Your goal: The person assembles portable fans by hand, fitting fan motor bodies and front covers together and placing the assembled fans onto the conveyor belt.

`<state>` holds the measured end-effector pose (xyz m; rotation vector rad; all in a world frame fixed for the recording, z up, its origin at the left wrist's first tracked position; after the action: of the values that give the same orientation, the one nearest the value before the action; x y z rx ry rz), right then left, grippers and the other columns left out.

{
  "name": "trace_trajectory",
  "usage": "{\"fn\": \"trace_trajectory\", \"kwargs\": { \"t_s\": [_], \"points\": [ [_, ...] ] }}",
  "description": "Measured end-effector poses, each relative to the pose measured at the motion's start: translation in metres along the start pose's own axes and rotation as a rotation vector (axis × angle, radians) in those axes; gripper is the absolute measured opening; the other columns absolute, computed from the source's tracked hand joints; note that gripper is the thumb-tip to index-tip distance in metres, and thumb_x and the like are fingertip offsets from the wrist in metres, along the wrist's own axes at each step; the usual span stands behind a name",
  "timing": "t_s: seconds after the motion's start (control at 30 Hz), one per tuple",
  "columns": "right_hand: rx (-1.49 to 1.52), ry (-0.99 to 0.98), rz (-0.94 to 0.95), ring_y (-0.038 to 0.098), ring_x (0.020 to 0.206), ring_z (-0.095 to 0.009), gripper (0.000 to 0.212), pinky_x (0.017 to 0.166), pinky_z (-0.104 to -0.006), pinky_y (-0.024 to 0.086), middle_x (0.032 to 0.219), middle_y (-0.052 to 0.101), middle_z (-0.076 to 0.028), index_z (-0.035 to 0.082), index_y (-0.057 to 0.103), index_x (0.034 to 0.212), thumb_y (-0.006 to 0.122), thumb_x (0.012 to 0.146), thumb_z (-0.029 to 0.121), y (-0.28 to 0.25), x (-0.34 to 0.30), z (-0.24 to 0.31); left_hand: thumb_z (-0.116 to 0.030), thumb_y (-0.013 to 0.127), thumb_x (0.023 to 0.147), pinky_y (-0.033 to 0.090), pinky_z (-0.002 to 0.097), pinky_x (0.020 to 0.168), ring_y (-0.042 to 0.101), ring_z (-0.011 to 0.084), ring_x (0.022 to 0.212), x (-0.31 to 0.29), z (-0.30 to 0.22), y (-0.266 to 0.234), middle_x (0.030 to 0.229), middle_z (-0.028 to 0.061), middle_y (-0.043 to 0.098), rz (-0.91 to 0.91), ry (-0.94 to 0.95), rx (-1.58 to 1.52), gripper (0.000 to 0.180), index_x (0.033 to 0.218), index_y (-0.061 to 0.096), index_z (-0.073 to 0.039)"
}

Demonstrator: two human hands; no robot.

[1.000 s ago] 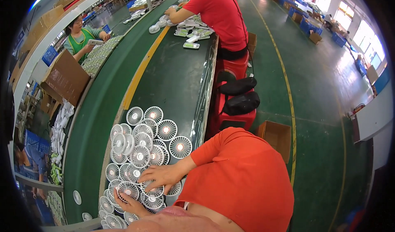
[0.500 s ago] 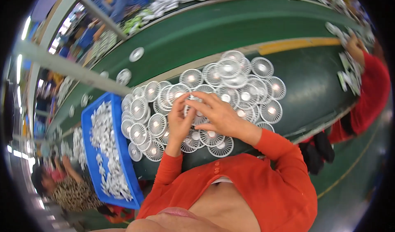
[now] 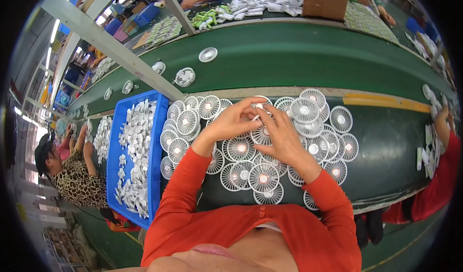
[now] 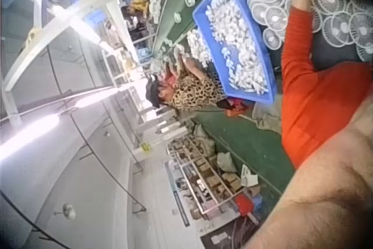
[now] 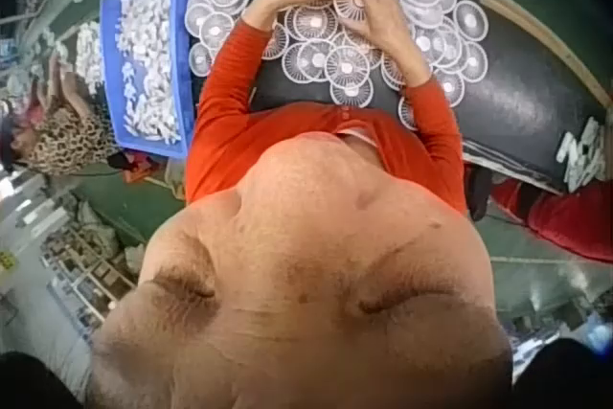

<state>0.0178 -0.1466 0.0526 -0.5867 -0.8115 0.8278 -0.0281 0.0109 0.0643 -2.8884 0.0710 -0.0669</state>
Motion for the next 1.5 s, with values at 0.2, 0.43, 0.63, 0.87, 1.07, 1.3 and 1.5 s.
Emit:
{"fn": "trace_trajectory", "kwargs": {
  "t_s": [0.2,0.43,0.63,0.87,1.07,1.3,1.5],
  "points": [
    [-0.003,0.047,0.009,0.041,0.124,-0.04,0.087,0.104,-0.0477,0.036,0.139,0.039,-0.019,0.008,0.041,0.14,0.082,0.064,0.025,0.013,0.0,-0.016,-0.021,0.064,0.081,0.047,0.0429,0.093,0.061,0.0372,0.101,0.053,0.054,-0.155,0.105,0.0193,0.065,-0.714,0.155,1.019,0.032,0.106,0.065,-0.001],
    [-0.088,0.023,0.028,0.043,0.122,-0.039,0.084,0.102,-0.0484,0.037,0.138,0.041,-0.019,0.008,0.045,0.137,0.082,0.065,0.026,0.02,0.001,-0.019,-0.017,0.065,0.083,0.041,0.0451,0.1,0.049,0.0347,0.118,0.019,0.13,-0.245,0.134,0.0175,0.045,-0.927,-0.801,1.048,0.046,0.124,0.051,-0.005],
    [-0.115,0.08,0.041,0.044,0.122,-0.039,0.084,0.102,-0.048,0.036,0.138,0.042,-0.018,0.008,0.047,0.136,0.084,0.062,0.023,0.013,-0.001,-0.019,0.0,0.053,0.079,0.048,0.0436,0.089,0.058,0.0407,0.102,0.036,0.141,-0.207,0.113,0.0225,0.056,-1.103,-0.155,0.832,0.028,0.104,0.063,-0.005],
    [0.048,0.063,-0.007,0.043,0.124,-0.039,0.083,0.103,-0.0464,0.038,0.14,0.042,-0.017,0.01,0.05,0.134,0.084,0.059,0.013,0.013,0.001,-0.015,-0.007,0.056,0.084,0.054,0.0483,0.069,0.066,0.0404,0.08,0.045,0.128,-0.184,0.083,0.0225,0.066,-0.891,-0.344,0.969,0.016,0.097,0.05,0.0],
    [0.051,0.053,-0.168,0.039,0.131,-0.035,0.083,0.106,-0.0447,0.035,0.143,0.04,-0.016,0.009,0.048,0.135,0.082,0.059,0.009,-0.013,0.003,-0.005,-0.017,0.064,0.086,0.051,0.0401,0.067,0.066,0.035,0.076,0.045,0.07,-0.086,0.082,0.0181,0.066,-0.981,0.204,0.355,0.018,0.094,0.057,-0.003],
    [-0.152,-0.143,-0.249,0.04,0.128,-0.04,0.079,0.104,-0.0477,0.035,0.144,0.038,-0.019,0.008,0.048,0.135,0.081,0.064,0.016,-0.031,0.026,0.031,-0.015,0.054,0.095,0.048,0.0263,0.086,0.059,0.0096,0.099,0.018,0.04,0.024,0.109,0.005,0.061,-0.476,0.279,-0.68,0.024,0.115,0.056,-0.003],
    [-0.224,-0.301,-0.145,0.04,0.128,-0.041,0.071,0.104,-0.0501,0.034,0.144,0.037,-0.022,0.009,0.049,0.135,0.074,0.073,0.03,-0.018,0.035,0.034,-0.045,0.038,0.102,0.048,0.0378,0.098,0.057,0.0208,0.116,0.004,0.028,0.039,0.128,0.0107,0.055,-0.222,0.257,-1.364,0.051,0.134,0.046,-0.006]
  ]
}}
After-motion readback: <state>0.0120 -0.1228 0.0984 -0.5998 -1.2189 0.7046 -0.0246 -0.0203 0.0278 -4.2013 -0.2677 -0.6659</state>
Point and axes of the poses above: each hand's wrist, its own x-axis towards the middle knuckle, its own y-axis out of the palm, z = x × y, the point moved 4 cm from there along x, towards the middle knuckle
